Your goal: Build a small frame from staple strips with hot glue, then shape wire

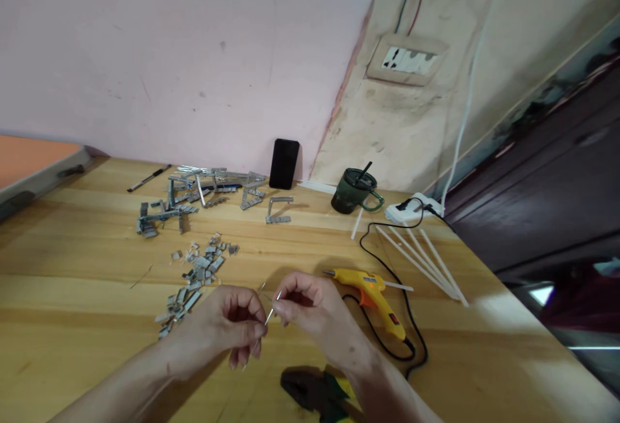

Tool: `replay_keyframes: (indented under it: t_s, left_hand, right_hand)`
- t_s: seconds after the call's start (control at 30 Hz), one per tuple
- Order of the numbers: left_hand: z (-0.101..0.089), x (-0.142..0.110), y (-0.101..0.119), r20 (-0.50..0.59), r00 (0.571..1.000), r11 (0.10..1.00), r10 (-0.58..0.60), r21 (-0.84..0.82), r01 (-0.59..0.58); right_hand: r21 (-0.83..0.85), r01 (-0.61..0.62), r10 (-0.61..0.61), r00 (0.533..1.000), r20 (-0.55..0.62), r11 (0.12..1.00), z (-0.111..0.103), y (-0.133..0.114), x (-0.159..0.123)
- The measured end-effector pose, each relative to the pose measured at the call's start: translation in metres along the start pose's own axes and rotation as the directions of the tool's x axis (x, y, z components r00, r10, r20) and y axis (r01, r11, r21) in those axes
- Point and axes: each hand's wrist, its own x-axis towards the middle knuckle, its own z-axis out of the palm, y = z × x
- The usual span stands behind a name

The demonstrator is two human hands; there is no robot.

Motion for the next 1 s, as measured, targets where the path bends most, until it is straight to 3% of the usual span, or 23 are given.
replay_keyframes:
  t_s: [0.7, 0.87, 1.0]
  left_hand:
    - [0.0056, 0.0005, 0.0036, -0.08, 0.997, 0.999, -0.008, 0.041, 0.011]
    - [0.0056, 0.0018, 0.0021, -0.118, 0.993, 0.999, 0.014, 0.052, -0.008]
    - [0.006, 0.0036, 0.0011, -0.143, 0.989, 0.999, 0.031, 0.036, -0.026]
  right_hand:
    - [-0.094, 0.043, -0.046, 0.999, -0.029, 0.995, 0.0022, 0.0016, 0.0004]
    - [-0.205, 0.165, -0.179, 0.983, -0.05, 0.965, 0.0041, 0.0031, -0.002]
    - [-0.36, 0.334, -0.366, 0.93, -0.022, 0.871, 0.0077, 0.003, -0.0074]
